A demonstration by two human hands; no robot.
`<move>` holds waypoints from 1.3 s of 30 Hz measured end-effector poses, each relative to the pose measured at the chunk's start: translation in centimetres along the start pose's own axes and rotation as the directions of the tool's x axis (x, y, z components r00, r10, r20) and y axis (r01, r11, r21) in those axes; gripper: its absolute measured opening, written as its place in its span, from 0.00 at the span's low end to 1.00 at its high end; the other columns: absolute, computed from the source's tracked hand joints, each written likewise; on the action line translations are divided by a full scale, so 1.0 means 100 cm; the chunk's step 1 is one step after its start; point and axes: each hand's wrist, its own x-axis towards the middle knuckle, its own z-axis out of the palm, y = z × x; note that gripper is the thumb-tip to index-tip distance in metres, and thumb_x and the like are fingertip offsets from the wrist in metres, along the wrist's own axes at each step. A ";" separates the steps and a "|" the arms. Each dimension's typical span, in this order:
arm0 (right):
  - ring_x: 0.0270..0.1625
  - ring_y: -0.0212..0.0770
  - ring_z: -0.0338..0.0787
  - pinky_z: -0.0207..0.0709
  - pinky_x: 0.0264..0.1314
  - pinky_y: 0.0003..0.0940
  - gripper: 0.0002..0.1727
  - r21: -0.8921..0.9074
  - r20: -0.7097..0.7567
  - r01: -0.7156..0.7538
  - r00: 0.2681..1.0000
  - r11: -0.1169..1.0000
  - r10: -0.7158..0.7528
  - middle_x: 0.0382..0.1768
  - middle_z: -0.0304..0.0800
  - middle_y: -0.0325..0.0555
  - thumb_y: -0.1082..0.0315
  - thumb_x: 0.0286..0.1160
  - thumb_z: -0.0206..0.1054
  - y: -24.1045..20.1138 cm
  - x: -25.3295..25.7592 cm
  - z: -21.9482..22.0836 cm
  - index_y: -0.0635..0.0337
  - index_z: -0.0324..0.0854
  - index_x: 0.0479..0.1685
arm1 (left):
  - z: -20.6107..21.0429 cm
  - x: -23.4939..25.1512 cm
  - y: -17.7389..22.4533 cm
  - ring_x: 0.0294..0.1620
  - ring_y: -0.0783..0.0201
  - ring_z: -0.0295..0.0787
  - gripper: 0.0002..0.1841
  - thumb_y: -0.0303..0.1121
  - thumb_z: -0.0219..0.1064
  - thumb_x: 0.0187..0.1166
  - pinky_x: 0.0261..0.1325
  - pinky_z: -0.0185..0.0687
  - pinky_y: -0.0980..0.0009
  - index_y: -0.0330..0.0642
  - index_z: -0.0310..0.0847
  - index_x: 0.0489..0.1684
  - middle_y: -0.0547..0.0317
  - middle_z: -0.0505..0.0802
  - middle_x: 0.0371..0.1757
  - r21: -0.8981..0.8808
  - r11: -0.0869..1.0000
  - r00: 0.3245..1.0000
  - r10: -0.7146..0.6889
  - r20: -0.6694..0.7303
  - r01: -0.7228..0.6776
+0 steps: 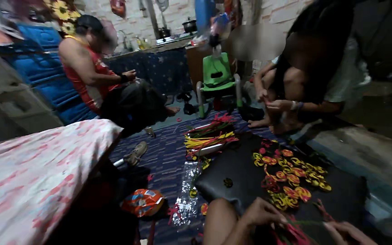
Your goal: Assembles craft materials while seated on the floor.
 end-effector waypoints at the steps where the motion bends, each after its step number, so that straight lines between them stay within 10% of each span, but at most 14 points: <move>1: 0.36 0.33 0.87 0.81 0.43 0.23 0.15 0.005 -0.038 0.007 0.999 1.000 -0.006 0.35 0.90 0.60 0.67 0.80 0.69 0.004 -0.001 0.000 0.78 0.88 0.39 | 0.001 -0.002 0.000 0.24 0.76 0.85 0.08 0.27 0.71 0.77 0.33 0.83 0.77 0.28 0.92 0.40 0.57 0.94 0.29 0.012 1.000 0.995 -0.003 0.103 0.002; 7: 0.37 0.24 0.88 0.83 0.43 0.17 0.11 0.043 -0.214 -0.107 0.970 0.993 0.114 0.36 0.94 0.46 0.66 0.73 0.71 0.002 -0.002 0.012 0.67 0.92 0.37 | 0.001 -0.008 0.011 0.36 0.81 0.88 0.06 0.25 0.69 0.76 0.48 0.85 0.78 0.32 0.91 0.40 0.67 0.94 0.34 0.037 0.999 0.892 -0.009 0.452 -0.008; 12: 0.39 0.31 0.89 0.84 0.47 0.27 0.11 0.139 -0.156 -0.400 0.894 0.906 0.419 0.39 0.94 0.50 0.68 0.76 0.71 -0.005 0.000 0.006 0.70 0.90 0.42 | -0.003 -0.009 0.006 0.30 0.85 0.88 0.08 0.21 0.69 0.68 0.41 0.85 0.82 0.46 0.91 0.29 0.78 0.93 0.28 -0.138 0.990 0.963 0.047 0.266 -0.010; 18: 0.42 0.35 0.89 0.83 0.53 0.33 0.13 0.137 -0.036 -0.554 0.826 0.821 0.563 0.41 0.93 0.50 0.65 0.78 0.71 -0.006 0.000 0.008 0.68 0.90 0.45 | 0.000 -0.013 0.004 0.23 0.75 0.92 0.10 0.19 0.71 0.66 0.35 0.91 0.77 0.47 0.93 0.26 0.67 0.96 0.24 -0.224 0.971 0.886 0.029 0.464 0.086; 22: 0.44 0.38 0.90 0.83 0.54 0.34 0.13 0.162 -0.128 -0.551 0.811 0.819 0.571 0.43 0.93 0.54 0.67 0.80 0.69 -0.009 0.008 0.007 0.71 0.89 0.47 | -0.005 -0.013 0.002 0.28 0.79 0.92 0.11 0.25 0.65 0.76 0.39 0.90 0.78 0.53 0.93 0.32 0.75 0.96 0.28 -0.156 0.978 0.973 0.165 0.161 -0.140; 26: 0.48 0.43 0.93 0.85 0.57 0.37 0.11 0.098 -0.305 -0.304 0.897 0.948 0.319 0.44 0.94 0.57 0.69 0.77 0.69 -0.017 0.001 0.023 0.72 0.90 0.43 | 0.003 -0.005 0.006 0.22 0.82 0.86 0.18 0.26 0.47 0.89 0.33 0.86 0.82 0.51 0.83 0.33 0.80 0.90 0.21 -0.255 0.967 0.980 -0.041 -0.196 -0.010; 31: 0.43 0.49 0.95 0.88 0.49 0.40 0.10 -0.309 -0.231 0.203 0.932 0.929 -0.280 0.37 0.95 0.54 0.69 0.78 0.70 -0.042 -0.004 0.053 0.68 0.92 0.37 | -0.003 0.000 0.005 0.14 0.87 0.75 0.27 0.38 0.39 0.96 0.25 0.75 0.89 0.60 0.76 0.18 0.83 0.81 0.14 -0.555 0.789 0.904 -0.404 -0.144 0.264; 35: 0.37 0.48 0.92 0.86 0.43 0.37 0.08 -0.365 -0.189 0.376 0.866 0.852 -0.463 0.32 0.93 0.53 0.71 0.77 0.71 -0.057 -0.007 0.062 0.68 0.91 0.36 | -0.007 -0.007 0.005 0.22 0.84 0.83 0.12 0.23 0.57 0.84 0.31 0.83 0.84 0.43 0.86 0.33 0.80 0.90 0.23 -0.131 0.988 0.950 -0.113 -0.291 0.077; 39: 0.41 0.47 0.95 0.88 0.48 0.37 0.09 -0.223 -0.360 0.206 0.891 0.953 -0.277 0.35 0.94 0.55 0.71 0.76 0.70 -0.050 0.002 0.053 0.70 0.91 0.35 | -0.015 -0.007 -0.002 0.23 0.83 0.88 0.10 0.25 0.67 0.75 0.28 0.86 0.83 0.51 0.95 0.33 0.80 0.95 0.28 -0.003 0.984 0.983 0.179 0.050 -0.179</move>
